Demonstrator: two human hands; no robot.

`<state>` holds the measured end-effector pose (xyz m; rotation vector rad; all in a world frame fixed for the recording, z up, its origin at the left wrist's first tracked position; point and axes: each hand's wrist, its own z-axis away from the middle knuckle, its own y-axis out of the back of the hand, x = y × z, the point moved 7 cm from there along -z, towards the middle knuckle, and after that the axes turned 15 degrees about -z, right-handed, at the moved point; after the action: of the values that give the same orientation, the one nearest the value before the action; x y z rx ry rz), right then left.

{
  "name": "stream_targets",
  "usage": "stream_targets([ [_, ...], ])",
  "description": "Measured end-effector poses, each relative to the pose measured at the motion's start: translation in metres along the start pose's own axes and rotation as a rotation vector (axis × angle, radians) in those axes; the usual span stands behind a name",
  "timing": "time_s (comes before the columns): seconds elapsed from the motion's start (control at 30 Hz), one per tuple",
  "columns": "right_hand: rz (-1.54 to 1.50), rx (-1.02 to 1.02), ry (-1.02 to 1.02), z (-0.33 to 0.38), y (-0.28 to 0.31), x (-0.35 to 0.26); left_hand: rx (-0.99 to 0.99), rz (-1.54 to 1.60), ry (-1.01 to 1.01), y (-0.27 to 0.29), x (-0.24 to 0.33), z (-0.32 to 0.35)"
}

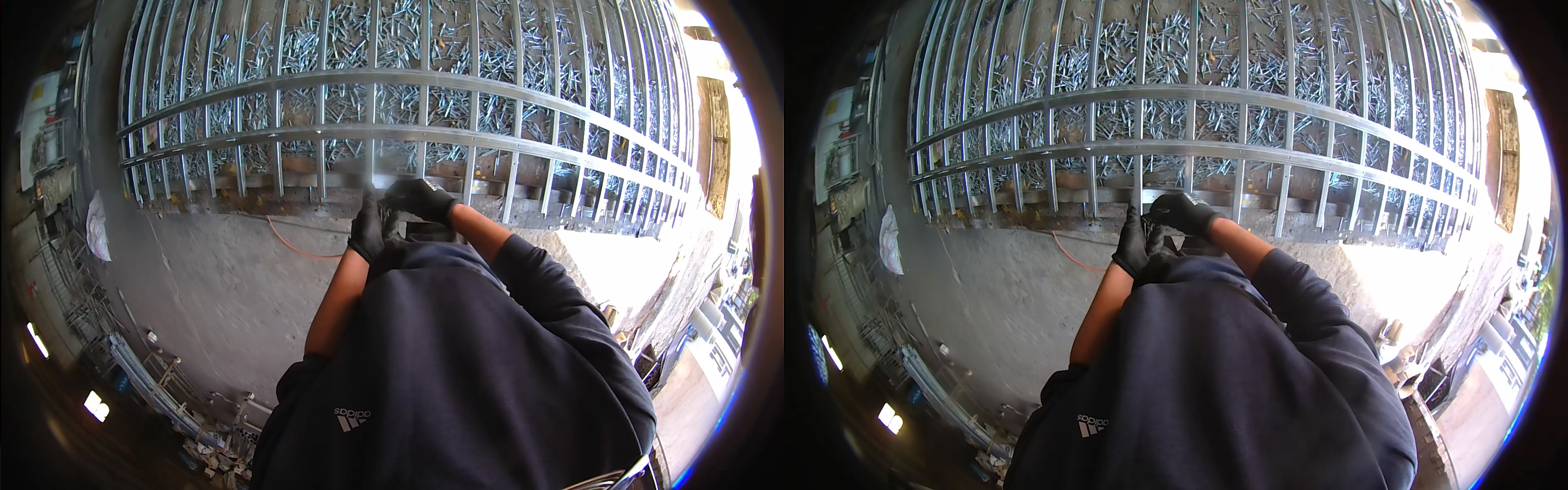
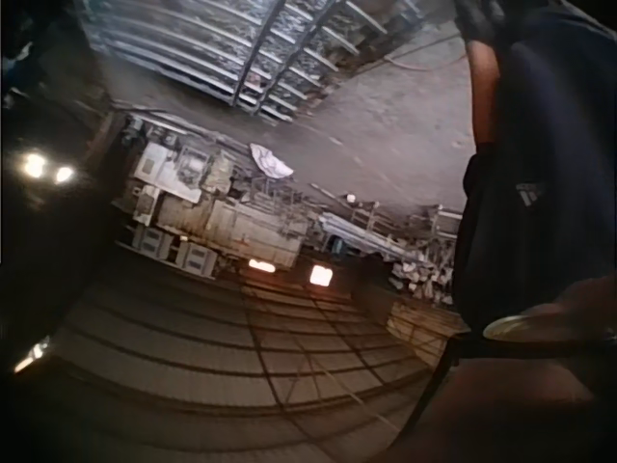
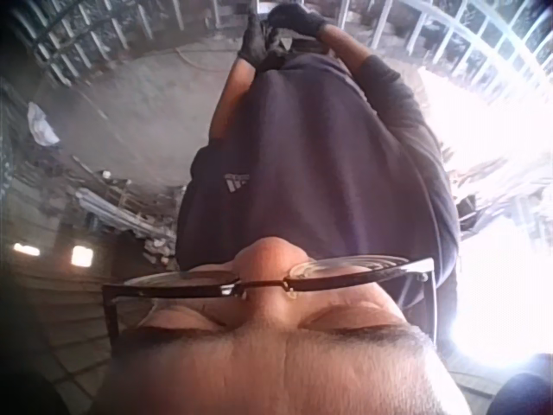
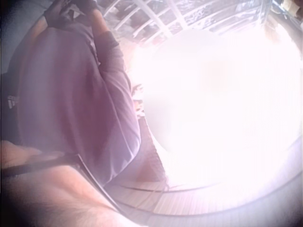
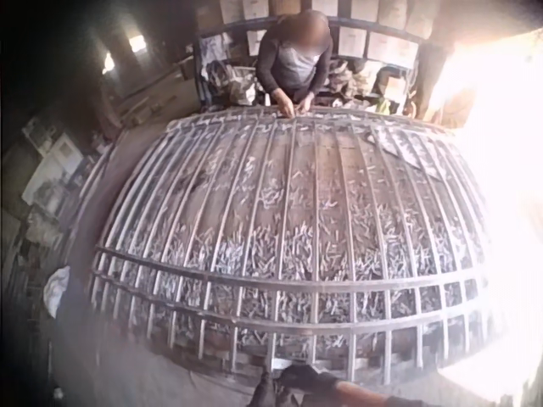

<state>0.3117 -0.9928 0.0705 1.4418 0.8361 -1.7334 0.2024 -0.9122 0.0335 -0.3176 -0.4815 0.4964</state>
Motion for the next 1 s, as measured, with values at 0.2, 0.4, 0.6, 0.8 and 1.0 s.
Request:
stream_targets([
  [0.2, 0.214, -0.063, -0.098, 0.009, 0.006, 0.036, -0.026, -0.048, 0.028, -0.016, -0.007, -0.003],
  [0.4, 0.409, -0.127, -0.194, 0.025, 0.004, 0.073, 0.015, -0.121, 0.001, -0.024, -0.009, -0.008],
  [0.6, 0.37, -0.052, -0.016, 0.037, 0.003, 0.044, 0.168, -0.113, -0.032, -0.025, -0.005, -0.01],
  [0.8, 0.244, -0.02, -0.246, 0.036, 0.01, 0.044, 0.171, -0.278, 0.066, -0.021, -0.019, -0.022],
  [1.0, 1.063, -0.104, 0.16, 0.022, 0.011, 0.02, -0.002, -0.009, -0.016, -0.023, -0.017, -0.028],
])
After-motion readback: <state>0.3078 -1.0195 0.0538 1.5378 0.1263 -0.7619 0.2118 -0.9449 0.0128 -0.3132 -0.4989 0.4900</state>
